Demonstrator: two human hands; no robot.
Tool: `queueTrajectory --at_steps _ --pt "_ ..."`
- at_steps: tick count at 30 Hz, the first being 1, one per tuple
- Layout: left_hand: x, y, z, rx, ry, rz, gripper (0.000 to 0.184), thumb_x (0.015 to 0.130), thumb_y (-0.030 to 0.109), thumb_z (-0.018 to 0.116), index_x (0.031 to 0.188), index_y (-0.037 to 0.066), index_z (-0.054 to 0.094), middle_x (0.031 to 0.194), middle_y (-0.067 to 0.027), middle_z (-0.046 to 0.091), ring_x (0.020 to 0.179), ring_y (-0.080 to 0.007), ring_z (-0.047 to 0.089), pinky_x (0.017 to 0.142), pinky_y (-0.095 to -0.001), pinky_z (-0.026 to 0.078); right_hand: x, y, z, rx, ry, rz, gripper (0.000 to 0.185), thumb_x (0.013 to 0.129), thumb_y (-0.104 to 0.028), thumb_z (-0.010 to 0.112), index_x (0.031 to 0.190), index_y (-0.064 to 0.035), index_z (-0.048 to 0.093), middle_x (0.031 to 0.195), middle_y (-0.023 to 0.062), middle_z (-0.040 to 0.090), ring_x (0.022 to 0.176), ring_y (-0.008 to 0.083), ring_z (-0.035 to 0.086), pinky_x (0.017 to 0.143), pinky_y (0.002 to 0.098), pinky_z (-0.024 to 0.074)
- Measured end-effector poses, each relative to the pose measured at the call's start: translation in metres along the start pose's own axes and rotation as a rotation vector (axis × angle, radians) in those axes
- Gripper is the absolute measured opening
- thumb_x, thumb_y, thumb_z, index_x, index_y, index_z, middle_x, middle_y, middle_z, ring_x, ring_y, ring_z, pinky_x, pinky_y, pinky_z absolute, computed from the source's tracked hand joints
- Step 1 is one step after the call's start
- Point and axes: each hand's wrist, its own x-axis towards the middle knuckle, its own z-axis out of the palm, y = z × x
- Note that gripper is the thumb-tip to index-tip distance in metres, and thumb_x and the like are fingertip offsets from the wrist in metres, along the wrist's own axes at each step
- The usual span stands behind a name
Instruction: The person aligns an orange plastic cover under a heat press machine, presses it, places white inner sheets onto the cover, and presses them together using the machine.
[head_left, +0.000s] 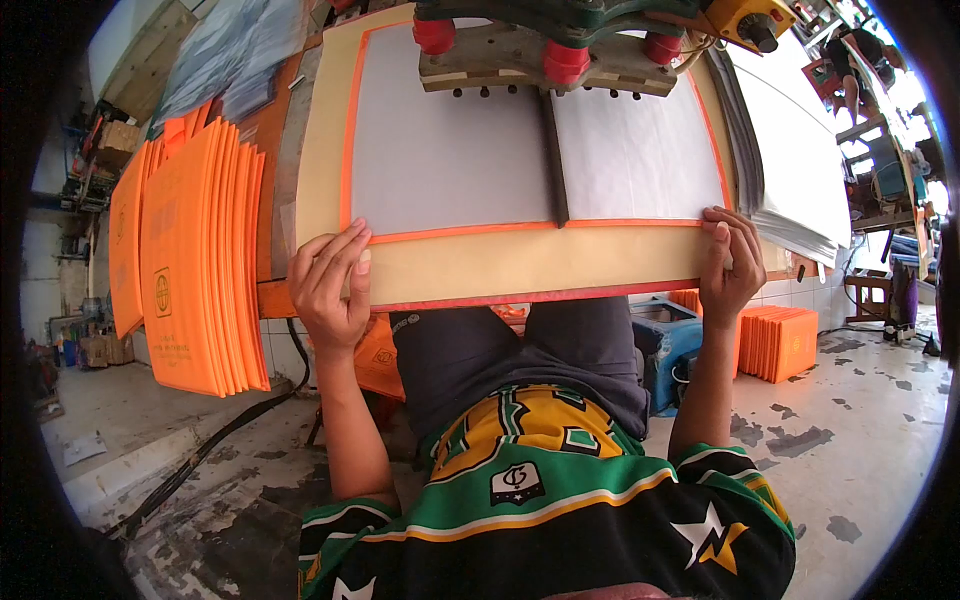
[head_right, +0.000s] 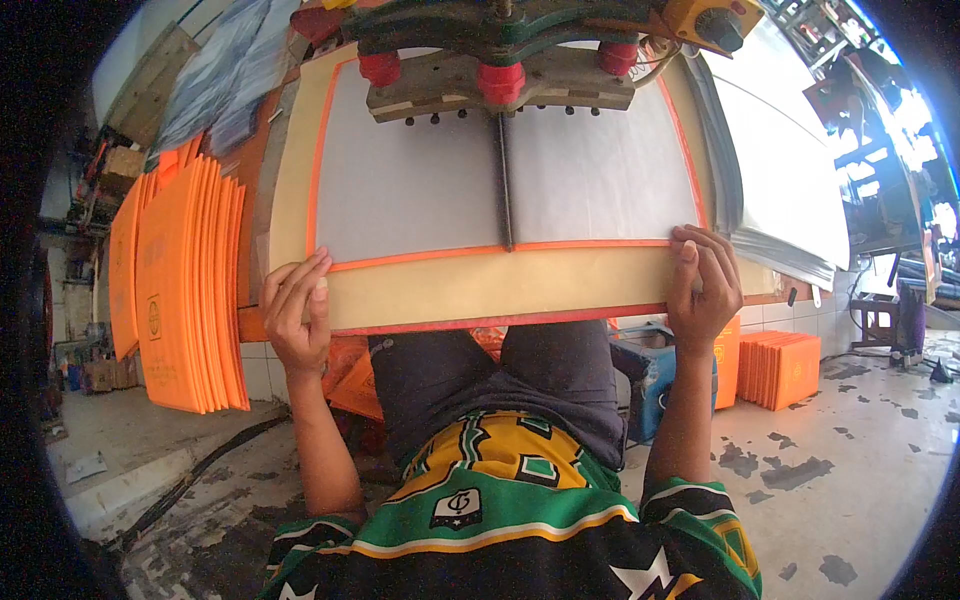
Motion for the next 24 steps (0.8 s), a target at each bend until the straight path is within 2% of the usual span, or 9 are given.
queueTrajectory --at_steps 24 --pt "-0.0007 0.0 0.0005 -0.003 0.003 -0.007 0.033 0.11 0.027 0.063 0.121 0.006 0.087 0.124 -0.0053 0.086 0.113 -0.0252 0.074 0.104 -0.0401 0.053 0.0004 -0.0008 0.0004 0.013 0.006 -0.005 0.029 0.111 -0.013 0.063 0.093 0.0023 0.081 0.103 0.0148 0.085 0.105 0.0308 0.081 0.096 0.044 0.0626"
